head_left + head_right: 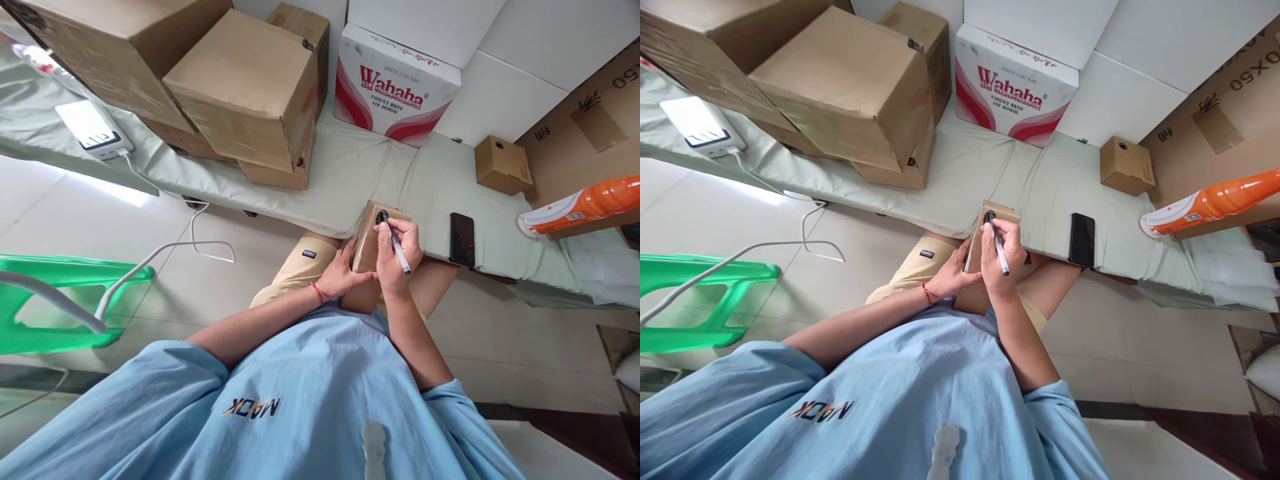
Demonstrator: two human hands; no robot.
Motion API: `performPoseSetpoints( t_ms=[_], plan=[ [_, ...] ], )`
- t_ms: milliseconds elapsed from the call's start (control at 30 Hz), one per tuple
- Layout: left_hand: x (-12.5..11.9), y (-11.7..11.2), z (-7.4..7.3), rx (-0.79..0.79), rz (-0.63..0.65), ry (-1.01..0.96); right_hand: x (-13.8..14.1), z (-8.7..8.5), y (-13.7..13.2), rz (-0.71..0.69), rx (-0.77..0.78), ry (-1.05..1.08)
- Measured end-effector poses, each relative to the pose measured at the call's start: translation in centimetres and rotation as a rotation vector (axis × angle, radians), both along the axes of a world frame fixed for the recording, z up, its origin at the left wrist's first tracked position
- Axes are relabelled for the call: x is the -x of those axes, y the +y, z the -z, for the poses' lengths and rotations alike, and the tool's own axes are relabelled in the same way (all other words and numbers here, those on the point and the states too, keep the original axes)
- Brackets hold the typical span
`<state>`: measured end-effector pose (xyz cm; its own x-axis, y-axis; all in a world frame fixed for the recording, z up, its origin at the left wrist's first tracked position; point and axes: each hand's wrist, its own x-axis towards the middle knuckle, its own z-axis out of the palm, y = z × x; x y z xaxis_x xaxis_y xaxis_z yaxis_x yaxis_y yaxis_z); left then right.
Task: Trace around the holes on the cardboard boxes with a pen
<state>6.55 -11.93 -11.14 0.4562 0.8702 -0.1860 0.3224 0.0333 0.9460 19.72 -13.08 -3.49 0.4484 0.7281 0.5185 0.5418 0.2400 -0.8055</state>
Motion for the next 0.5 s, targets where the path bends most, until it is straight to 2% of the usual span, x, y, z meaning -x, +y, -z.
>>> performPoseSetpoints(
  t_ms=[500],
  plan=[
    [0.00, -0.04, 0.62, -0.032, -0.004, 0.001, 0.21, 0.22, -0.53, -0.053, 0.021, 0.025]
  ],
)
